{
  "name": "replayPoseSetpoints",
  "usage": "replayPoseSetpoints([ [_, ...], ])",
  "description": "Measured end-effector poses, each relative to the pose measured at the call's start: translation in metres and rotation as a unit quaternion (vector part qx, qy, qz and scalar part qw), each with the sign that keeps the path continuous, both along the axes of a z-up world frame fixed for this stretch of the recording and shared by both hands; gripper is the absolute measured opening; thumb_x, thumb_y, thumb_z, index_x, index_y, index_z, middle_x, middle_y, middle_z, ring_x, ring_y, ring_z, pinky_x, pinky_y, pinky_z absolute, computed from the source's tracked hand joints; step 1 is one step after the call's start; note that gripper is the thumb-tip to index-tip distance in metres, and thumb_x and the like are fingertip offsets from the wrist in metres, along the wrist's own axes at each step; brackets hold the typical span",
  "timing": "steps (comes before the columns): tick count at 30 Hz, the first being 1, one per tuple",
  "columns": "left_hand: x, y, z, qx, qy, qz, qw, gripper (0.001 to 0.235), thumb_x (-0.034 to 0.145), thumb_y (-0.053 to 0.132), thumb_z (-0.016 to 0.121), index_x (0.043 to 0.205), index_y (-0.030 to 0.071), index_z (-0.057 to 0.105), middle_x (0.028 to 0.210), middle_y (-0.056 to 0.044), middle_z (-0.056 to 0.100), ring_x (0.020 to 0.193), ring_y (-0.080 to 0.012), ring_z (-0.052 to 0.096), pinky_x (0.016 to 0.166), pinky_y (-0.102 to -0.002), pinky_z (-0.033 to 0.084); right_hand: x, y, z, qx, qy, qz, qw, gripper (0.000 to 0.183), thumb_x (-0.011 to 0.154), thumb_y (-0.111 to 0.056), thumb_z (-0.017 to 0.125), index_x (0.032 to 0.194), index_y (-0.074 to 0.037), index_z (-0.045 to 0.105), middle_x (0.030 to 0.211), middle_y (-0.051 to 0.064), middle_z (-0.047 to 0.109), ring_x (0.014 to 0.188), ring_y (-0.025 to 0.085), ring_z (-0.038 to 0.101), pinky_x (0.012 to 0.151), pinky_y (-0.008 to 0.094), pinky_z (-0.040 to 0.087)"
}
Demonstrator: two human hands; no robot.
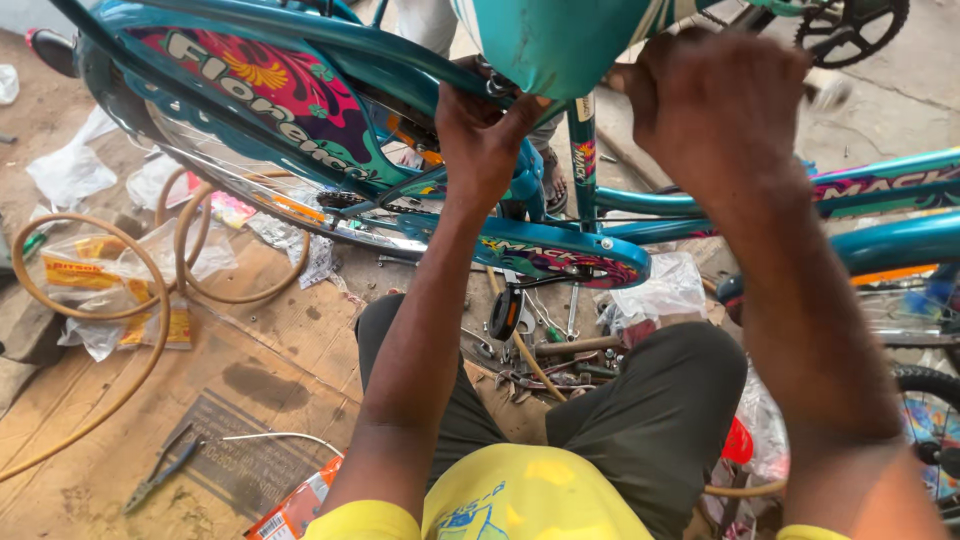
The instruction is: The person sits on the floor and uses a wrench to tighten bolts on the bicycle frame near the seat post. They repeatedly adjust the wrench and reposition their hands to secure the connection.
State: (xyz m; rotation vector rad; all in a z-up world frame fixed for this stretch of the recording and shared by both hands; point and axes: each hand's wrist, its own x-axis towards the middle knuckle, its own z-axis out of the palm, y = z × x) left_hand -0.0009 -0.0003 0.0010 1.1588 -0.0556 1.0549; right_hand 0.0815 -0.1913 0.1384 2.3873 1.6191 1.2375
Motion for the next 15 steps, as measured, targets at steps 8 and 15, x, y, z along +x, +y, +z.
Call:
replayPoseSetpoints([
  [8, 0.006, 0.003, -0.005, 0.006, -0.028, -0.007, 1.0, 0.045, 0.094, -0.002, 0.078, 0.126, -0.003, 0.046, 0.114, -0.015, 0.071, 0.107, -0.0205, 0.072, 0.091, -0.033, 0.064, -0.047, 0.089, -0.174, 0.497, 0.294, 0.084, 0.812, 0.005, 0.107, -0.012, 0.067, 0.104, -0.009, 0.07, 0.08, 0.01, 0.062, 0.07, 0.028, 0.059, 0.063, 0.039, 0.044],
  [15, 0.0, 0.0, 0.002, -0.011, -0.02, -0.018, 1.0, 0.045, 0.095, 0.003, 0.077, 0.126, -0.003, 0.045, 0.113, -0.014, 0.071, 0.106, -0.0208, 0.075, 0.095, -0.035, 0.065, -0.013, 0.003, -0.091, 0.187, 0.2, 0.101, 0.956, 0.012, 0.11, -0.018, 0.067, 0.099, -0.015, 0.07, 0.08, 0.005, 0.068, 0.066, 0.025, 0.063, 0.067, 0.046, 0.046],
])
